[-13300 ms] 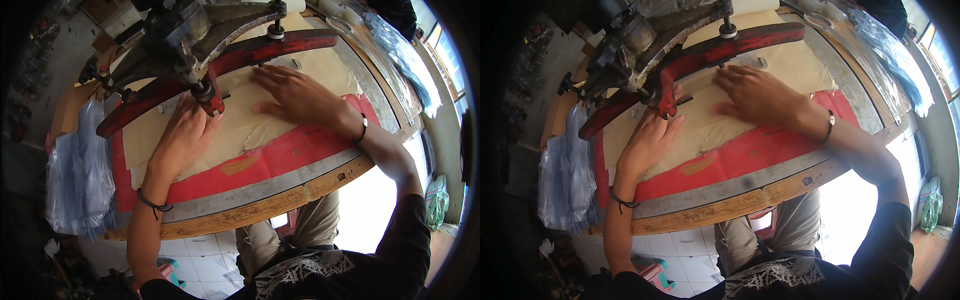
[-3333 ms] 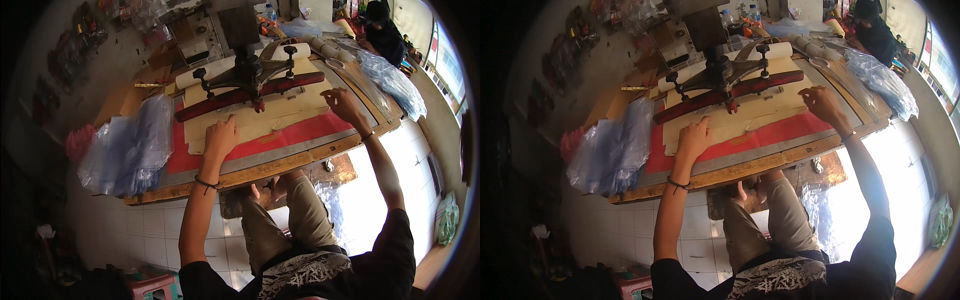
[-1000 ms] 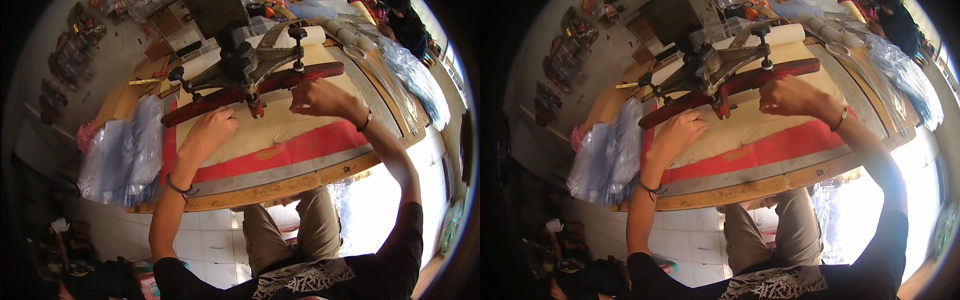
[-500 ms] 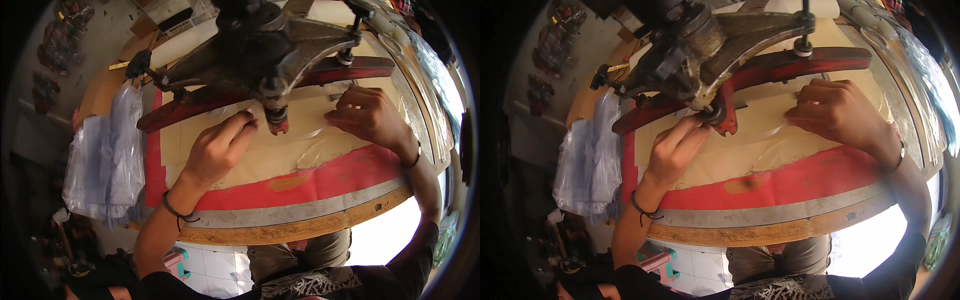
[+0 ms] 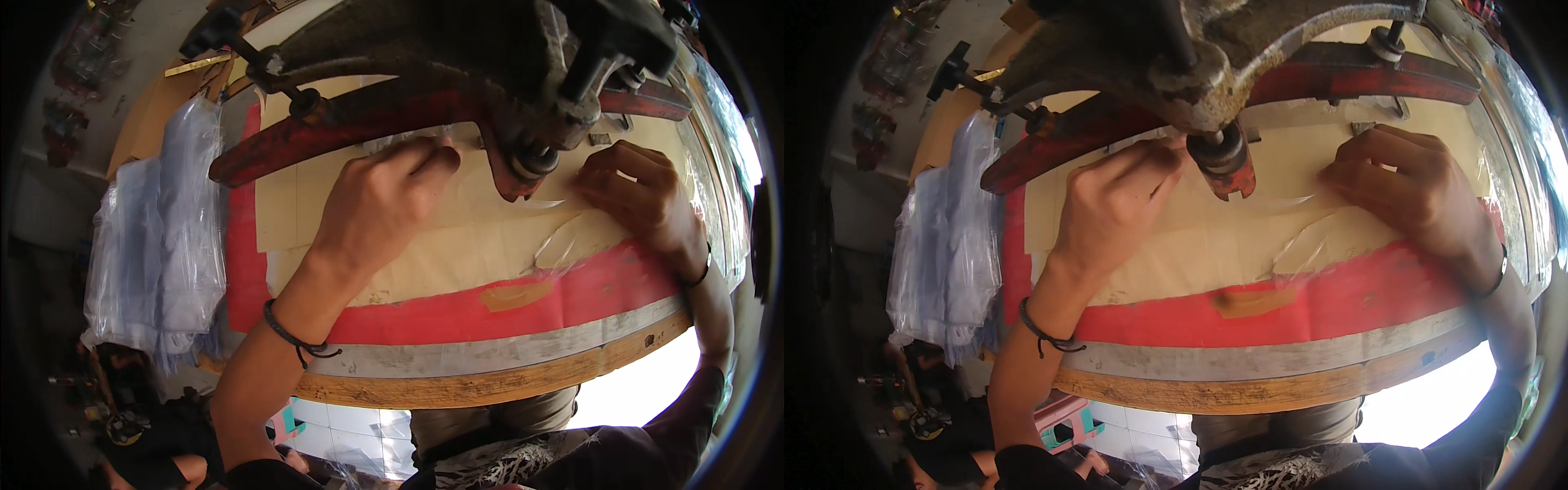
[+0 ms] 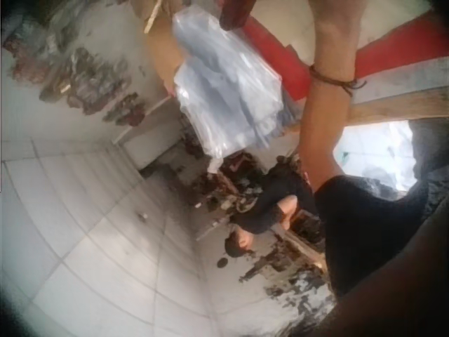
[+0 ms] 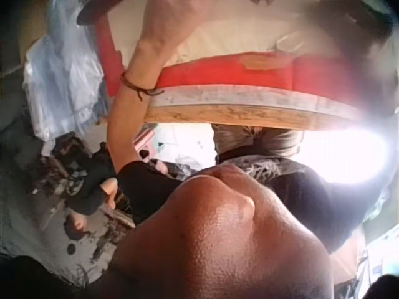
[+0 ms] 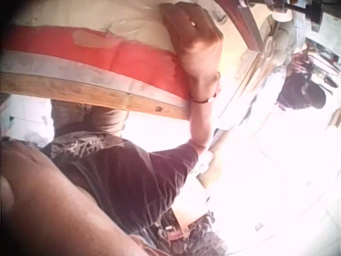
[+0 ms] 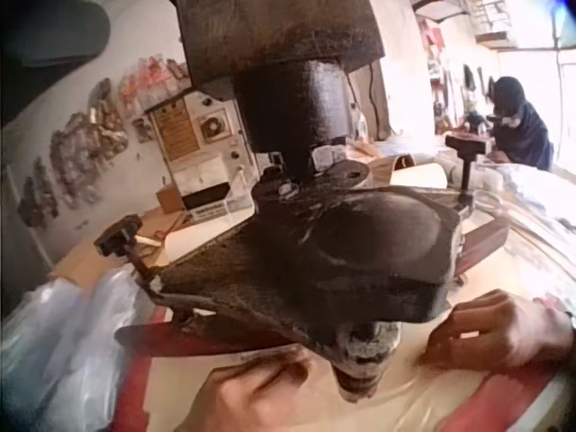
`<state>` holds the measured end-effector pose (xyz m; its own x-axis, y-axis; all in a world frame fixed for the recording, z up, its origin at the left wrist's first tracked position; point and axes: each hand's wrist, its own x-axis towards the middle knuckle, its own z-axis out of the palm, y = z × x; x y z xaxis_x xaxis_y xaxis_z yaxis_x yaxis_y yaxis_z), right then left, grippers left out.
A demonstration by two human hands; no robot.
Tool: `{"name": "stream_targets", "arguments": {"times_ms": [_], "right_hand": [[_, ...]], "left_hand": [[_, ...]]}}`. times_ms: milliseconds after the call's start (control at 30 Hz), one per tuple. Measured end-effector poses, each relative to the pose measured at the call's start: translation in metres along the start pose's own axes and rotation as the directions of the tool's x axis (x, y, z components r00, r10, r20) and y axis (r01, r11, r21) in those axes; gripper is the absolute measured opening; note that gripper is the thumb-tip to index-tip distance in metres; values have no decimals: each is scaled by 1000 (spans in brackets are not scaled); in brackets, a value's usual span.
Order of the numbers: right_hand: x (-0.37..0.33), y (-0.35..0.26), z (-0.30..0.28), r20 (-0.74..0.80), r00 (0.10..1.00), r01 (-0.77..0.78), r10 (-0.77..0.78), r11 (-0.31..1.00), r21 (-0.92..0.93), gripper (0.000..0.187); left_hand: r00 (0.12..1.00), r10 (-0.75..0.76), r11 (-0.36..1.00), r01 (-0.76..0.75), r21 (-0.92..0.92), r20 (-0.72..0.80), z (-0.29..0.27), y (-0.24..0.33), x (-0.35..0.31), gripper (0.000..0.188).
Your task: The person aligns a plastic bag and plastic handles on a work table, seals them together using a heat sealing press machine, and then opens and holds up the completed plastic bag by hand.
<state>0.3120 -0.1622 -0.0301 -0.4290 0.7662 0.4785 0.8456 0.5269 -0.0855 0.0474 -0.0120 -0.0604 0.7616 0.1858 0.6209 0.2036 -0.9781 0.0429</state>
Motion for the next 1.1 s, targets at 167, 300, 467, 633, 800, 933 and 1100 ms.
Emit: {"name": "stream_targets", "arguments": {"times_ms": [167,300,467,633,800,933,1100], "right_hand": [[-1,4,3,-4,1000,21,-21,1000,-4,24],[-1,4,1,-6,1000,13,-13,1000,6,24],[-2,7,-5,-15,1000,9,-9,1000,-19,28],[-1,7,-16,-12,1000,24,-25,997,-79,31],[-4,6,-12,-104,994,-31,16,989,-144,31],[-5,-2,-10,-135,991,-33,16,992,-124,29],[-4,-6,-9,-157,987,-54,34,991,-123,31]], "left_hand": [[998,-38,999,39,7,-51,1,3,5,17],[999,-31,999,31,7,-41,0,3,6,19],[1000,7,997,-9,78,16,-2,4,4,15],[999,40,996,-38,82,-22,1,2,5,14],[999,50,994,-48,99,-20,2,1,5,14],[1000,29,995,-29,98,1,0,2,5,16],[997,-6,995,-2,97,75,-4,3,7,17]]}}
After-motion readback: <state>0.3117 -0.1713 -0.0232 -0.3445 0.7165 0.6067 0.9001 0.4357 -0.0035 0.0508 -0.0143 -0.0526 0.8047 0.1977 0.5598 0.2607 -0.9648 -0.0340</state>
